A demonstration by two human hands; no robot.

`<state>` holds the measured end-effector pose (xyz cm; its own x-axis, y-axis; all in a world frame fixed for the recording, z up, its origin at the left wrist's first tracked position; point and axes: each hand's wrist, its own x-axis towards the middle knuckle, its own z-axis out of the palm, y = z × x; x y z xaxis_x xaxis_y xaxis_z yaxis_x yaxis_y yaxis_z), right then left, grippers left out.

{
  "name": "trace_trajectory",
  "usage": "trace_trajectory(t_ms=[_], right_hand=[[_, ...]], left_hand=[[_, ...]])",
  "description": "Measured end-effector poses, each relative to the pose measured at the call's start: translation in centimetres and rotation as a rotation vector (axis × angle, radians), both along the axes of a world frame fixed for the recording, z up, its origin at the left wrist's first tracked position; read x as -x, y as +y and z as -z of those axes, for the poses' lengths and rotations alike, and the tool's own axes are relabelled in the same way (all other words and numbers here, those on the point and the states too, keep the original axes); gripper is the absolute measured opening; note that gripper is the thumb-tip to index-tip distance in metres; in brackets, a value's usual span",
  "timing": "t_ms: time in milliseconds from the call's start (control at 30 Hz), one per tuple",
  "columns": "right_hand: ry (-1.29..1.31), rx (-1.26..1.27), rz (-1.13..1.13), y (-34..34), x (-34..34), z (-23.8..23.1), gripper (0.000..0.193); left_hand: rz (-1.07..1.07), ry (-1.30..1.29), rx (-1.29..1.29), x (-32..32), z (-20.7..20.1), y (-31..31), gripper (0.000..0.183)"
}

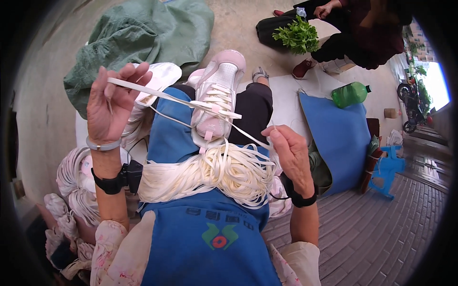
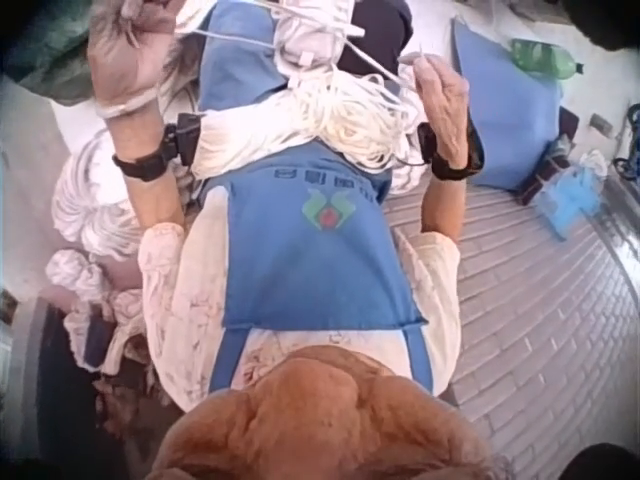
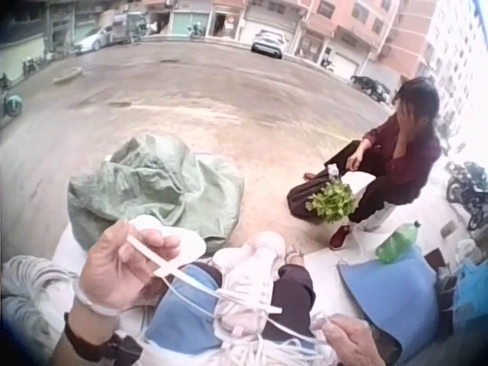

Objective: Manually lacing a white and pink athletic shoe while sitting outdoors.

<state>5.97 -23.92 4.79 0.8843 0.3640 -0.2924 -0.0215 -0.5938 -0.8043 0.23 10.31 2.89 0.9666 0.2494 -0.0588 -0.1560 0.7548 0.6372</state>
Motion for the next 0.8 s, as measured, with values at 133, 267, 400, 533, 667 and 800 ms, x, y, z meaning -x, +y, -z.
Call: trace_trajectory(t_ms=[133, 267, 400, 533, 667, 800], right_hand=[[-0.205, 0.105, -0.088, -0.5, -0.9, 2.5, 0.023], [-0.160, 0.221, -0.151, 0.0, -0.1, 2.7, 0.018], [-0.311, 0.221, -0.382, -0.6, -0.2, 4.4, 0.019], [0.313, 0.056, -0.339, 0.3, -0.3, 1.8, 0.023], [0.330, 0.060, -0.441, 0.1, 0.1, 3.5, 0.028], [0.350, -0.024, -0.384, -0.7, 0.3, 4.1, 0.029]], left_hand=[[0.128, -0.232, 0.250, -0.6, 0.3, 0.4, 0.041], [0.223, -0.145, -0.047, 0.0, 0.0, 0.3, 0.031], [0.352, 0.074, -0.539, 1.5, -0.2, 1.0, 0.014], [0.600, 0.369, -0.931, 2.9, 0.1, 0.4, 0.018], [0.663, 0.418, -1.375, 3.1, 1.3, -0.7, 0.011], [0.673, 0.335, -1.564, 2.7, 2.4, -2.1, 0.009]])
